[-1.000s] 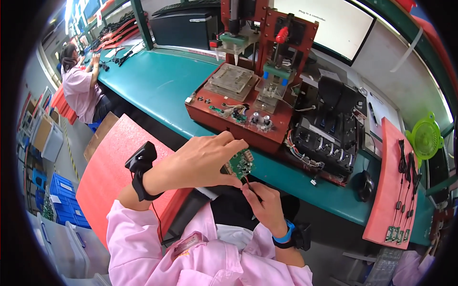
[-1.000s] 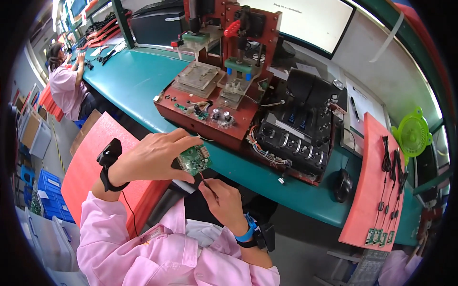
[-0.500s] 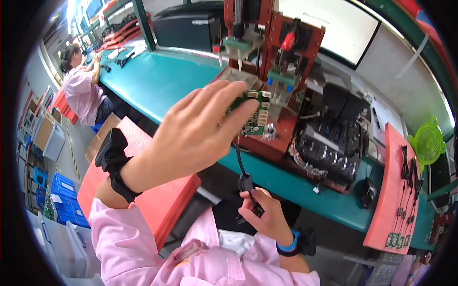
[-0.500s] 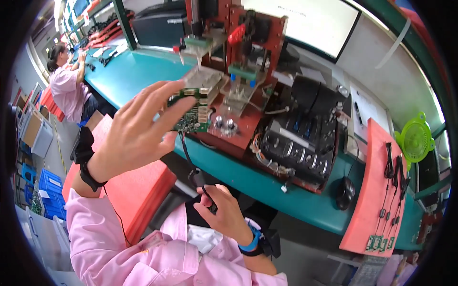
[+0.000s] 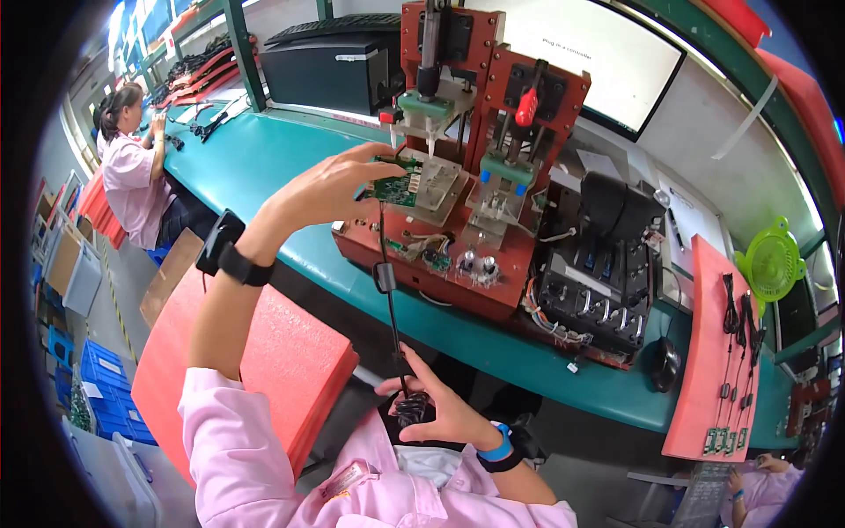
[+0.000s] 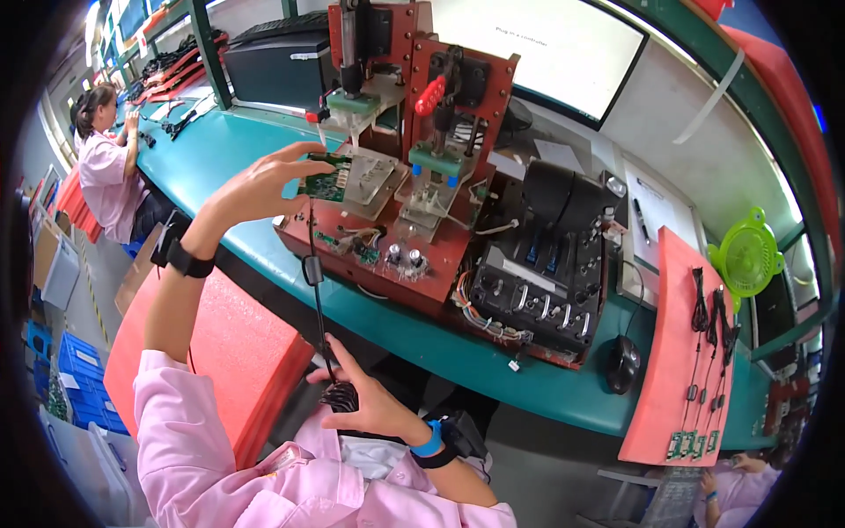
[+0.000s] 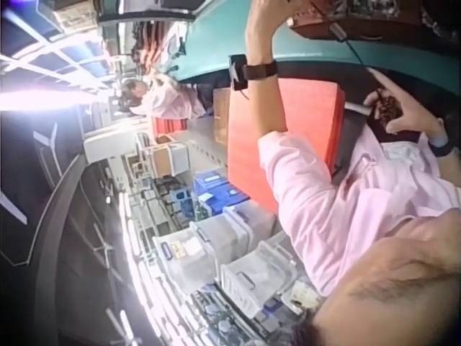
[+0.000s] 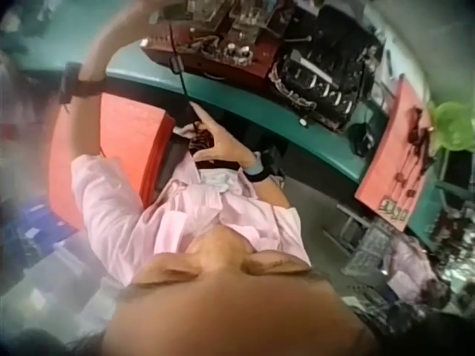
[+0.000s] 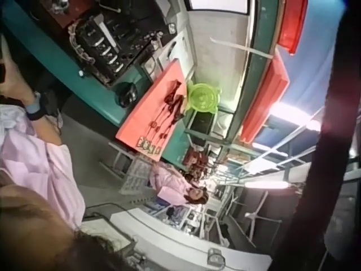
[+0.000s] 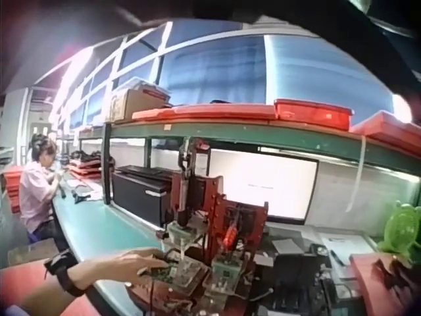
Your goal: The person receives a foam board of circuit boards and cables, fastens a blue strap around their wrist, and places a circuit board into a testing machine. They press buttons and move levers on a control panel while clicking a mouse to test the board.
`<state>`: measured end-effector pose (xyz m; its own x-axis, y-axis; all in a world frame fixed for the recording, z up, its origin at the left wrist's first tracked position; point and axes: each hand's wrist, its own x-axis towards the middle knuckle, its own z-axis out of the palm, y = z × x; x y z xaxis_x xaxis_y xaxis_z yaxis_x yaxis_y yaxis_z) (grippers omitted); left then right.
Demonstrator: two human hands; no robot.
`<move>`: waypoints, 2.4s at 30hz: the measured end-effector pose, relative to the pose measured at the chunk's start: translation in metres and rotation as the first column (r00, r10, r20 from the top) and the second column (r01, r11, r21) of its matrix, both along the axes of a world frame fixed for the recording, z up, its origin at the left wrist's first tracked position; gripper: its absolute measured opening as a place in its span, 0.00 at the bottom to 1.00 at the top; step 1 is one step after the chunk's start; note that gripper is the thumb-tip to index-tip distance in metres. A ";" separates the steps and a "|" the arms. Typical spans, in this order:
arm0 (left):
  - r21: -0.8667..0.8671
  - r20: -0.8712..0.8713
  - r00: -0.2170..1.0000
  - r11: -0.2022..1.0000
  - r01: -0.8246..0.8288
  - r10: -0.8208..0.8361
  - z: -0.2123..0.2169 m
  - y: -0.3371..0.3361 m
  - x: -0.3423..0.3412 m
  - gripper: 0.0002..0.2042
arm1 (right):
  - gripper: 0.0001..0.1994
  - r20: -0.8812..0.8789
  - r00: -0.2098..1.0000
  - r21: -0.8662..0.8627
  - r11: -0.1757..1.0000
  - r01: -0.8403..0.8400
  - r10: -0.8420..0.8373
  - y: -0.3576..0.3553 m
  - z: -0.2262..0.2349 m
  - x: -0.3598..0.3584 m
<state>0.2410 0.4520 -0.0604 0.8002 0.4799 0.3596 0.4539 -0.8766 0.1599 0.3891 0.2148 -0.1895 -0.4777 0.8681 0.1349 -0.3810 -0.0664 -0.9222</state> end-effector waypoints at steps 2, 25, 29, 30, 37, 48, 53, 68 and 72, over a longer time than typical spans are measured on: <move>-0.027 0.038 0.999 0.999 0.022 -0.021 -0.002 0.015 0.007 0.24 | 0.47 0.122 0.989 0.073 0.994 0.078 -0.087 0.006 -0.002 -0.005; -0.329 0.113 0.955 0.896 0.298 -0.275 -0.019 0.068 0.025 0.21 | 0.42 0.341 0.892 0.319 0.929 0.186 -0.296 0.032 0.015 -0.008; -0.392 0.045 0.972 0.891 0.228 -0.229 -0.008 0.057 0.030 0.20 | 0.42 0.368 0.884 0.300 0.937 0.179 -0.287 0.033 0.007 -0.009; -0.416 -0.004 0.979 0.890 0.184 -0.204 -0.007 0.056 0.032 0.19 | 0.42 0.376 0.882 0.292 0.939 0.180 -0.285 0.033 0.004 -0.009; -0.426 0.033 0.975 0.879 0.214 -0.221 -0.027 0.078 0.020 0.17 | 0.35 0.122 0.957 -0.092 0.957 0.276 -0.264 0.031 -0.013 -0.016; -0.338 -0.020 0.999 0.940 0.034 -0.043 0.043 0.024 -0.014 0.19 | 0.24 0.540 0.715 0.278 0.897 0.345 -0.443 0.024 -0.051 0.006; 0.137 0.519 0.853 0.990 -0.030 -0.046 0.135 0.033 0.041 0.21 | 0.22 0.743 0.523 0.335 0.908 0.250 -0.418 0.001 -0.064 0.038; 0.380 0.769 0.520 0.920 0.096 -0.372 0.125 0.015 0.074 0.12 | 0.18 0.888 0.337 0.365 0.925 -0.106 -0.311 -0.033 -0.095 0.055; 0.118 0.981 0.092 0.898 0.423 -0.173 0.095 -0.009 0.084 0.12 | 0.17 0.905 0.323 0.341 0.927 -0.158 -0.278 -0.026 -0.081 0.041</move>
<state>0.3253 0.4433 0.0343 -0.0475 0.4384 0.8975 -0.4736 -0.8010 0.3662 0.4305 0.1883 -0.2708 -0.4173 0.9031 -0.1016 0.7480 0.2779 -0.6027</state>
